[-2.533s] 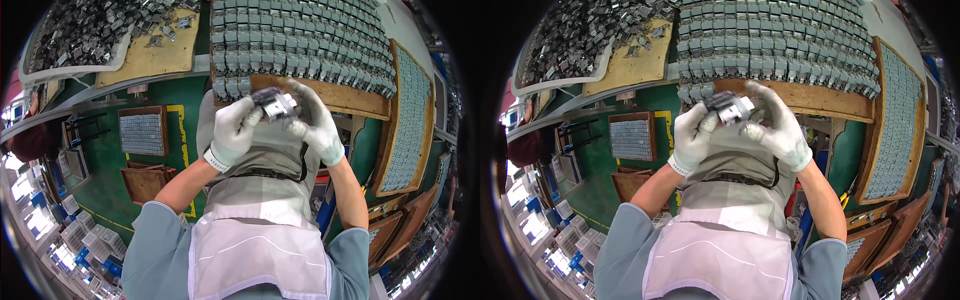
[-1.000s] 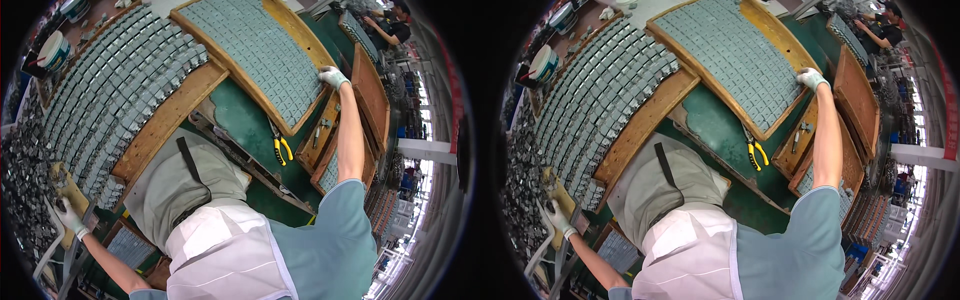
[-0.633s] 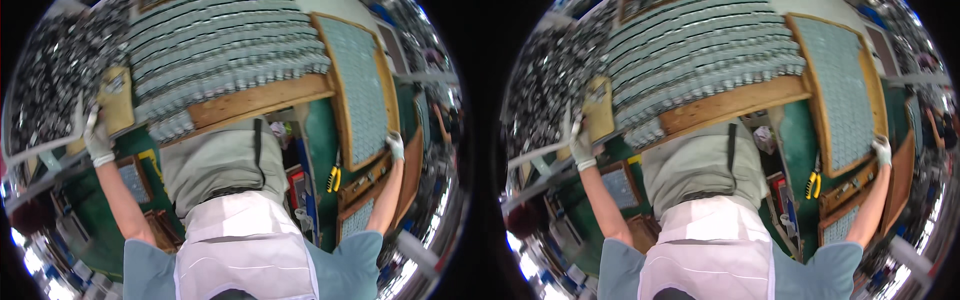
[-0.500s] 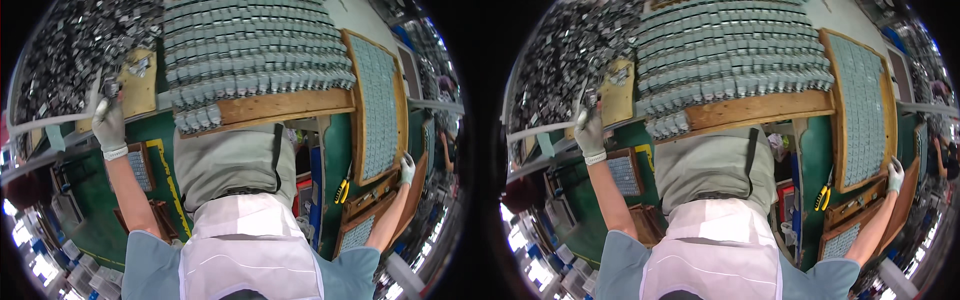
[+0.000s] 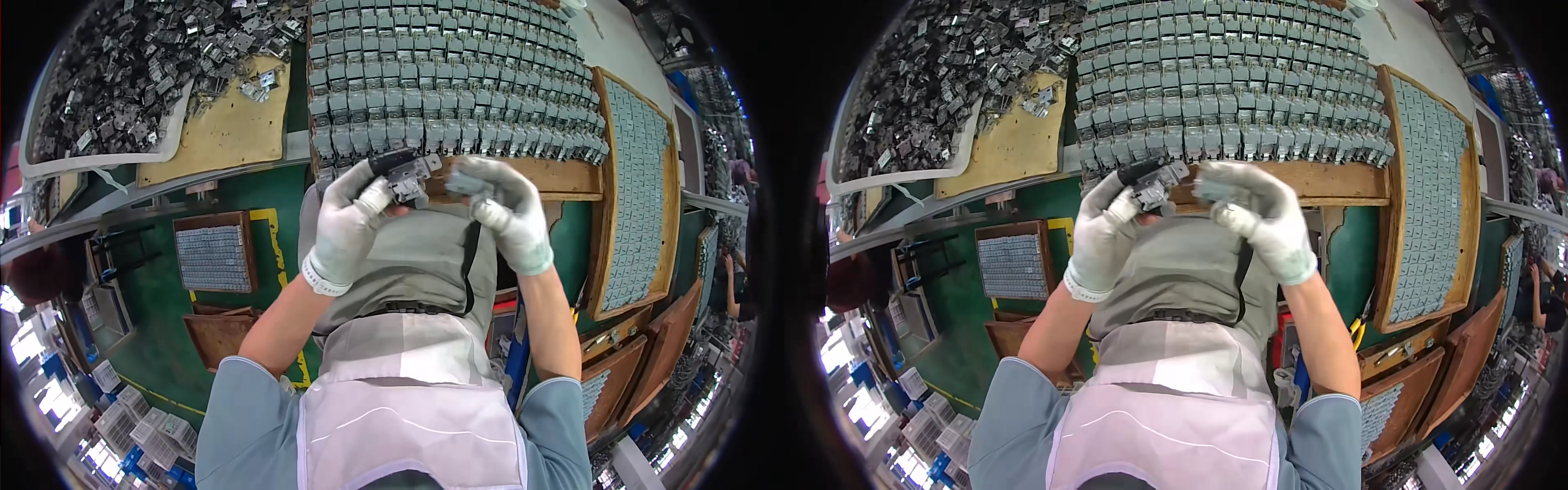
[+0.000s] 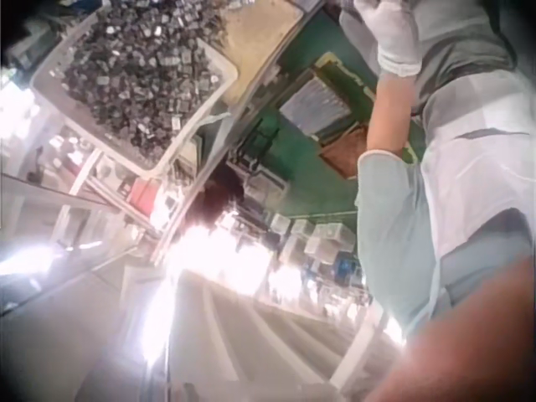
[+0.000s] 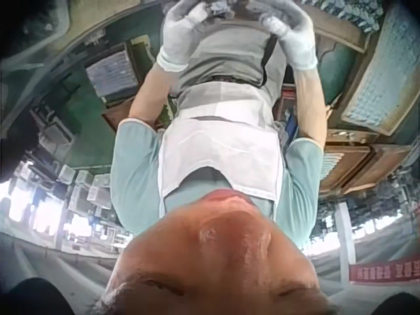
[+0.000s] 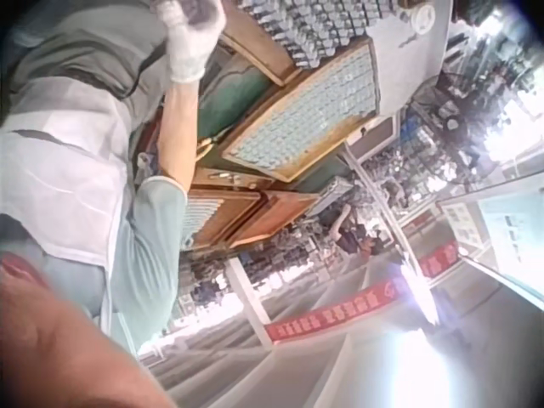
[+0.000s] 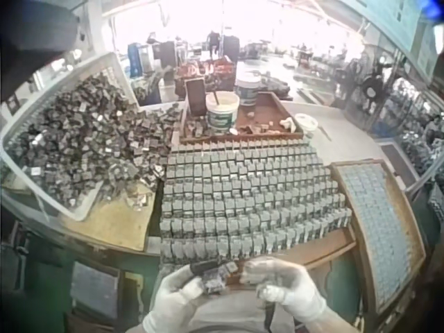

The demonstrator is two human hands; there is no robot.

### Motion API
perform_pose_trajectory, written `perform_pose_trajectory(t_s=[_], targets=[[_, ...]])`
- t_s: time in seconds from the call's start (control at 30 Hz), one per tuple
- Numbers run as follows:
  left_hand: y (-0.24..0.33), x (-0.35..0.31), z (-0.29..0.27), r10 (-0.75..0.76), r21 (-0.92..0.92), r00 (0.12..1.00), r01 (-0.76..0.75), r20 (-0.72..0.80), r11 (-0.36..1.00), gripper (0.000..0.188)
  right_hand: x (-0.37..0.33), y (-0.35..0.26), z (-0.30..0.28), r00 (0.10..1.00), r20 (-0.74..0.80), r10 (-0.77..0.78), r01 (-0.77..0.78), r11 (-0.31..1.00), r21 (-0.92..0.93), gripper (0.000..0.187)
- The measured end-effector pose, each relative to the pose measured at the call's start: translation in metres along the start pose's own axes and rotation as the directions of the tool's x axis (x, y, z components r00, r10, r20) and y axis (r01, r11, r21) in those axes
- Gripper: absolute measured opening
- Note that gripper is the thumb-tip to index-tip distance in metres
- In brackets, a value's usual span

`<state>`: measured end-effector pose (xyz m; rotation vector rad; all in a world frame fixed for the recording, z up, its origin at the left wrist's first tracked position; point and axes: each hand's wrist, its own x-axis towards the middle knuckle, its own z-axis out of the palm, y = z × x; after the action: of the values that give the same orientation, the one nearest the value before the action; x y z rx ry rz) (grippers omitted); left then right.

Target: Assembling small electronic components and placing them into a grid-style storage tray.

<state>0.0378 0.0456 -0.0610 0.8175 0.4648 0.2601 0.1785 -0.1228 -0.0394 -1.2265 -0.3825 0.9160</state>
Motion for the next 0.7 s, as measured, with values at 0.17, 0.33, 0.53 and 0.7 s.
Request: perform_pose_trajectory(t_s=[0.17, 0.33, 0.53, 0.7], targets=[[-0.016, -0.003, 0.001, 0.063, 0.234, 0.998, -0.054, -0.031, 0.971, 0.033, 0.006, 0.001, 0.010, 0.986, 0.022, -0.168, 0.166, 0.933, -0.318, 0.039], [-0.022, -0.003, 0.009, 0.188, 0.374, 0.982, -0.165, -0.026, 0.913, 0.024, 0.004, 0.001, 0.006, 0.995, -0.020, -0.093, 0.076, 0.904, -0.422, 0.026], [-0.018, 0.006, -0.001, 0.152, 0.578, 0.982, -0.190, 0.114, 0.793, 0.021, -0.002, 0.008, -0.003, 0.985, 0.074, -0.158, 0.172, 0.792, -0.586, 0.021], [0.000, 0.012, 0.003, 0.096, 0.695, 0.958, -0.264, 0.272, 0.669, 0.019, -0.011, 0.011, -0.002, 0.976, 0.082, -0.203, 0.206, 0.727, -0.655, 0.022]])
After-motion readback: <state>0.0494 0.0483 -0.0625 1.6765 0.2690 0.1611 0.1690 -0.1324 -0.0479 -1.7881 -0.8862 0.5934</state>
